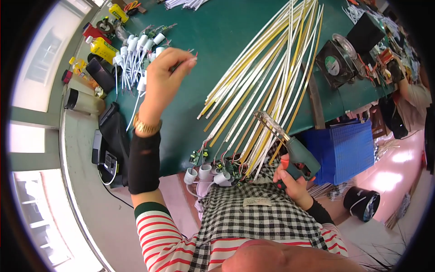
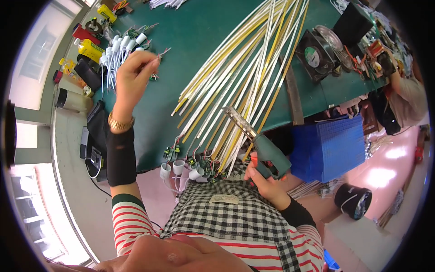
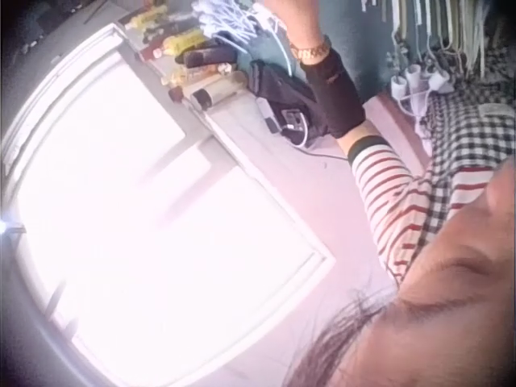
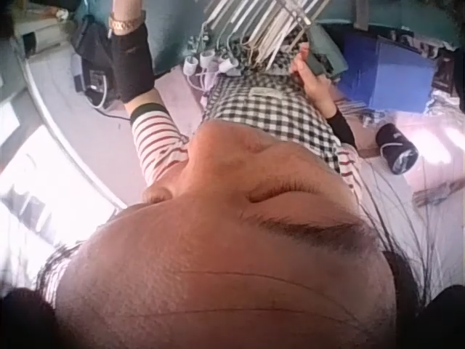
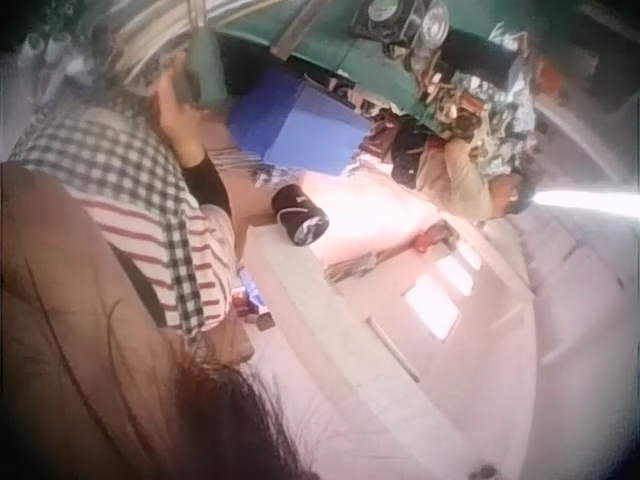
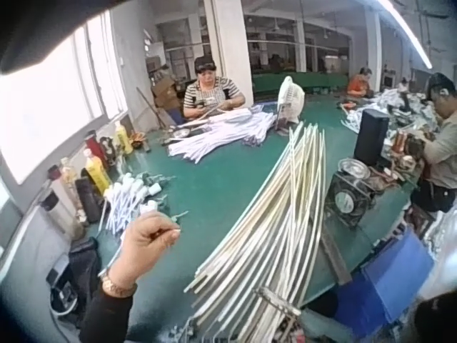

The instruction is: The person solders wires to small circuit boards, connecting them to LED tubes and connector plugs with a soldering iron.

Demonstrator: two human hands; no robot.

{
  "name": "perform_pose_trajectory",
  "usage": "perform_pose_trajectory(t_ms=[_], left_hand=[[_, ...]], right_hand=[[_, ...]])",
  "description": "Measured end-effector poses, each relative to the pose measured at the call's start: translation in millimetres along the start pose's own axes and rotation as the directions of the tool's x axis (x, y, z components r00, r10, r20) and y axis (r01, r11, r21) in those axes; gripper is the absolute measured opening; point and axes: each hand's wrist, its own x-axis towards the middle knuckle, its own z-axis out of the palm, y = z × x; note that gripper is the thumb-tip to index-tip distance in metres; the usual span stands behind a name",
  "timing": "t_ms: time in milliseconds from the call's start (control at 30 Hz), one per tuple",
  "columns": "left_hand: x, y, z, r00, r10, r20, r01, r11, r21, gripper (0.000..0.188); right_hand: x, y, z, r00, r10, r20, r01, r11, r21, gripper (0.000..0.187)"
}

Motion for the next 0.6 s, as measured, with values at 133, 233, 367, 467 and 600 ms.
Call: perform_pose_trajectory(t_ms=[133,233,367,467,600], left_hand=[[-41,67,-13,0.991,0.016,0.135,-0.051,0.963,0.265,0.009],[-86,88,-5,0.972,-0.118,0.202,0.042,0.938,0.343,0.01],[-133,86,36,0.913,-0.372,0.169,0.341,0.921,0.189,0.005],[-148,77,64,0.877,-0.461,0.132,0.44,0.883,0.163,0.001],[-153,71,81,0.867,-0.498,-0.011,0.481,0.831,0.279,0.004]], right_hand=[[4,0,0,1.0,0.02,-0.014,-0.019,0.999,0.037,0.036],[8,-5,3,0.998,0.068,-0.01,-0.068,0.998,-0.001,0.038],[16,2,6,1.0,0.014,0.025,-0.014,1.0,0.01,0.037],[13,1,7,0.999,0.022,0.041,-0.022,1.0,-0.007,0.037],[8,3,8,0.998,0.045,0.054,-0.046,0.998,0.03,0.039]])
